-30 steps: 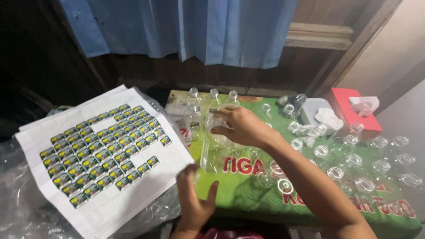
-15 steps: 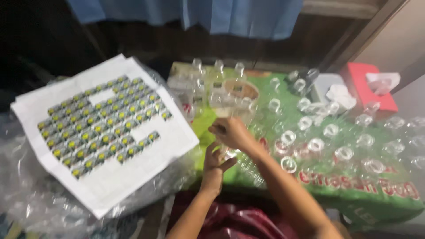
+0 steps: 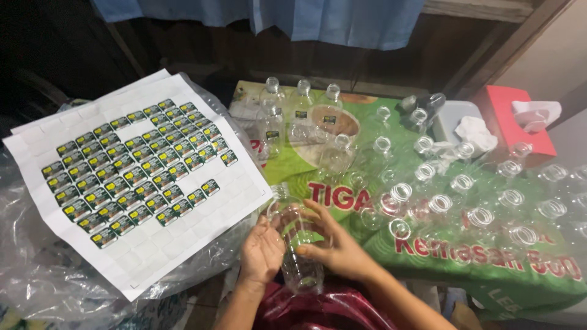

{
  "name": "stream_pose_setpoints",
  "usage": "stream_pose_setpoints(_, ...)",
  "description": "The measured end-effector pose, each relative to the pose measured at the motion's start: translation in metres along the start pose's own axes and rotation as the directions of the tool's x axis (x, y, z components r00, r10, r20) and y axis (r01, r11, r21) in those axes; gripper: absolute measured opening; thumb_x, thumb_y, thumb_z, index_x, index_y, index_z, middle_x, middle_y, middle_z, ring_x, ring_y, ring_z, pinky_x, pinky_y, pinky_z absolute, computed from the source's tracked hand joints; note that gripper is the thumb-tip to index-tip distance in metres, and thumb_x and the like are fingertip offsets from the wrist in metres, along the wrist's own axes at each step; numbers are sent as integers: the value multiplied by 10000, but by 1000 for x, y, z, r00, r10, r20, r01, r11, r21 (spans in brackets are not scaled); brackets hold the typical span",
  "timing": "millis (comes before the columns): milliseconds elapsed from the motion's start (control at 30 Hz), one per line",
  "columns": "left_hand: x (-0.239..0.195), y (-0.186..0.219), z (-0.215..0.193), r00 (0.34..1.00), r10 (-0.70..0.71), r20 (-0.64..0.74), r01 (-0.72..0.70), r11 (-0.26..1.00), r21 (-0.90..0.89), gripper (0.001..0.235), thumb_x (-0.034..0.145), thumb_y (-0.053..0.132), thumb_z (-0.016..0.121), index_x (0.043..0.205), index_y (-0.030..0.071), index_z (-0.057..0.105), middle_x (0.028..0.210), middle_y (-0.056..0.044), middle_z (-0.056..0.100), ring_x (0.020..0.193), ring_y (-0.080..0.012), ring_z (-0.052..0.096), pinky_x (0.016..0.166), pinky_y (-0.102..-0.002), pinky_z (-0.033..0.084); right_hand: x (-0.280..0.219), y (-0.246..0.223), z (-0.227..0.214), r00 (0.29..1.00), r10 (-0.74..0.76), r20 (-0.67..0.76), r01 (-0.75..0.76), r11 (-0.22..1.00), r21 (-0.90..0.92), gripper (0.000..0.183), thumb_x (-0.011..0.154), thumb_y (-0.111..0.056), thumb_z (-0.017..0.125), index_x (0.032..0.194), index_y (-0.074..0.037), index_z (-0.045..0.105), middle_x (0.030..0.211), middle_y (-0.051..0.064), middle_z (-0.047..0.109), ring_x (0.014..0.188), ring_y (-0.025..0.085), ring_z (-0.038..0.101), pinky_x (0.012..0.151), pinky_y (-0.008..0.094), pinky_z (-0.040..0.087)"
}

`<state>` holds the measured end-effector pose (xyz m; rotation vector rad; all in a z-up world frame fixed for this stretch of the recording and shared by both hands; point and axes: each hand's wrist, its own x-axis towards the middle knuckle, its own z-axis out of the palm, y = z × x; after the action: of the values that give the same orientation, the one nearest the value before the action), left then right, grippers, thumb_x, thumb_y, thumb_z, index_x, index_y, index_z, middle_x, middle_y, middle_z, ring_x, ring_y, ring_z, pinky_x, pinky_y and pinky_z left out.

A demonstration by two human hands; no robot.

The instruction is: The person applies printed labels to clear plastic bottles one at a time. They pick a bottle, peel a label from a sheet, smooth it onto the bottle, and place the labeled bottle on the table.

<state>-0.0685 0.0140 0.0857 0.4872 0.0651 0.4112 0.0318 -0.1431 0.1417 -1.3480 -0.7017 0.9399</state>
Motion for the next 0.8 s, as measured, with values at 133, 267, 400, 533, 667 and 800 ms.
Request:
stream_pose_setpoints(133, -19, -10, 4, 991, -73, -112, 85, 991, 104, 684, 948, 440, 581, 1490, 48, 440, 1297, -179, 624, 1203, -310, 581, 1050, -482, 468, -11, -10, 23, 976, -20, -219, -10, 991, -137, 1037, 684, -146, 863, 1565, -162, 317, 1403, 116, 549, 1188, 264, 622, 937, 421, 584)
stream_pose_setpoints(267, -28, -8, 5, 997, -30, -72, 60, 888, 456, 861, 816, 333, 763, 1539, 83, 367, 1307, -102, 574, 1229, -240, 554, 1083, -423, 465, -18, -5, 35, 920, -275, -278, 96, 848, -522, 1007, 652, -214, 945, 1500, -90, 416, 1345, 119, 593, 1168, 222, 599, 920, 371, 545)
stream_pose_setpoints(400, -28, 0, 8, 994, -90, -66, 103, 972, 213, 803, 835, 284, 791, 1494, 81, 379, 1289, -157, 577, 1226, -292, 567, 1071, -445, 485, -25, 4, 37, 910, -298, -288, 121, 855, -504, 957, 669, -218, 938, 1480, -58, 456, 1320, 102, 579, 1172, 209, 601, 936, 353, 537)
stream_pose_setpoints(533, -35, 3, 12, 989, -149, -5, 148, 986, -70, 698, 875, 329, 740, 1422, 33, 422, 1326, -206, 589, 1239, -350, 576, 1082, -499, 480, -30, 13, 33, 937, -190, -294, 158, 979, -130, 846, 778, -147, 865, 1497, -14, 441, 1380, 136, 563, 1233, 229, 567, 1028, 370, 474)
stream_pose_setpoints(667, -37, 0, 16, 970, -239, 41, 243, 957, -161, 681, 904, 329, 665, 1451, 0, 426, 1380, -206, 577, 1274, -326, 562, 1107, -488, 451, -30, 18, 28, 966, -70, -248, 84, 995, 49, 829, 821, -130, 808, 1521, -32, 375, 1470, 157, 537, 1312, 240, 549, 1084, 391, 455)
stream_pose_setpoints(800, -38, 2, 19, 981, -194, 6, 194, 978, -75, 675, 933, 300, 612, 1498, 2, 394, 1389, -198, 571, 1295, -322, 559, 1118, -475, 449, -31, 19, 29, 972, -82, -220, 100, 992, 72, 845, 846, -108, 795, 1547, -31, 330, 1490, 201, 543, 1380, 280, 532, 1142, 397, 405)
